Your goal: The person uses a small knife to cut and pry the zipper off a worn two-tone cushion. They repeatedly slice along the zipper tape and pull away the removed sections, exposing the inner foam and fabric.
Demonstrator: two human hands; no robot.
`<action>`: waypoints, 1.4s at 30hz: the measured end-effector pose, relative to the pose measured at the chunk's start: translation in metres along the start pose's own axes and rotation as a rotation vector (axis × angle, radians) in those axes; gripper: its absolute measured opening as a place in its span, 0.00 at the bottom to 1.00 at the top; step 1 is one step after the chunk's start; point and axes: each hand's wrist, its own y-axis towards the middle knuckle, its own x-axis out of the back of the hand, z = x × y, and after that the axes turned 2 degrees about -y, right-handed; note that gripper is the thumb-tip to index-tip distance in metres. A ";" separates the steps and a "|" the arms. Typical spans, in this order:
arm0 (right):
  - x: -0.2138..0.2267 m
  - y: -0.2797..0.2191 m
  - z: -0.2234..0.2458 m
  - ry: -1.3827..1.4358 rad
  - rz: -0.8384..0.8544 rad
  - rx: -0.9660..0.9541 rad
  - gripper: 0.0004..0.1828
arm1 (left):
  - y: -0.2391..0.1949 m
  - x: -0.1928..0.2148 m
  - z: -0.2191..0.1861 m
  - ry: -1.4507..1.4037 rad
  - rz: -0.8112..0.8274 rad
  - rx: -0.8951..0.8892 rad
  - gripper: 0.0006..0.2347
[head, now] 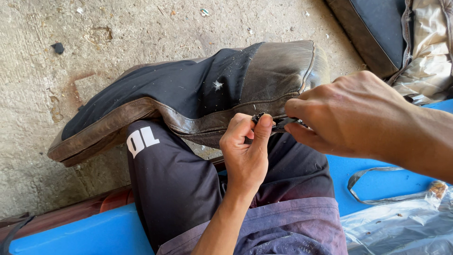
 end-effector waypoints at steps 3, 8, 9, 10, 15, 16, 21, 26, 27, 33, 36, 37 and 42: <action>0.001 0.004 0.001 0.038 -0.081 0.036 0.17 | 0.000 -0.001 0.001 0.005 -0.004 0.019 0.20; 0.001 0.007 0.001 0.040 -0.088 0.026 0.18 | 0.001 -0.001 0.002 0.016 -0.003 0.002 0.20; 0.000 0.008 0.001 0.040 -0.103 0.035 0.18 | 0.001 -0.001 0.002 0.018 -0.001 0.010 0.20; -0.001 0.009 0.000 0.030 -0.105 0.042 0.18 | 0.001 -0.002 0.002 0.017 -0.002 0.008 0.20; -0.007 0.012 0.001 -0.038 -0.218 0.113 0.16 | 0.001 -0.001 0.000 0.022 -0.002 -0.032 0.20; -0.008 0.012 0.001 -0.042 -0.160 0.105 0.17 | 0.000 0.000 -0.001 0.014 -0.001 -0.031 0.19; -0.009 0.002 -0.002 -0.018 -0.091 0.097 0.16 | -0.005 0.009 -0.003 -0.074 -0.022 0.077 0.15; -0.008 -0.005 0.005 0.023 -0.052 -0.009 0.19 | -0.006 0.011 -0.003 -0.076 -0.023 0.102 0.15; -0.007 -0.004 0.006 0.032 -0.039 -0.018 0.21 | -0.005 0.011 -0.003 -0.069 -0.020 0.096 0.15; -0.002 0.002 0.014 0.004 -0.113 0.040 0.18 | -0.004 0.012 -0.005 -0.057 -0.006 0.073 0.15; 0.000 0.006 0.015 0.030 -0.065 0.024 0.20 | -0.004 0.010 -0.005 -0.043 -0.009 0.080 0.15; 0.001 0.007 0.015 0.027 -0.066 0.027 0.20 | -0.004 0.010 -0.005 -0.038 -0.010 0.073 0.15; 0.002 0.009 0.014 0.067 -0.076 0.033 0.19 | -0.003 0.010 -0.005 -0.007 -0.008 0.033 0.16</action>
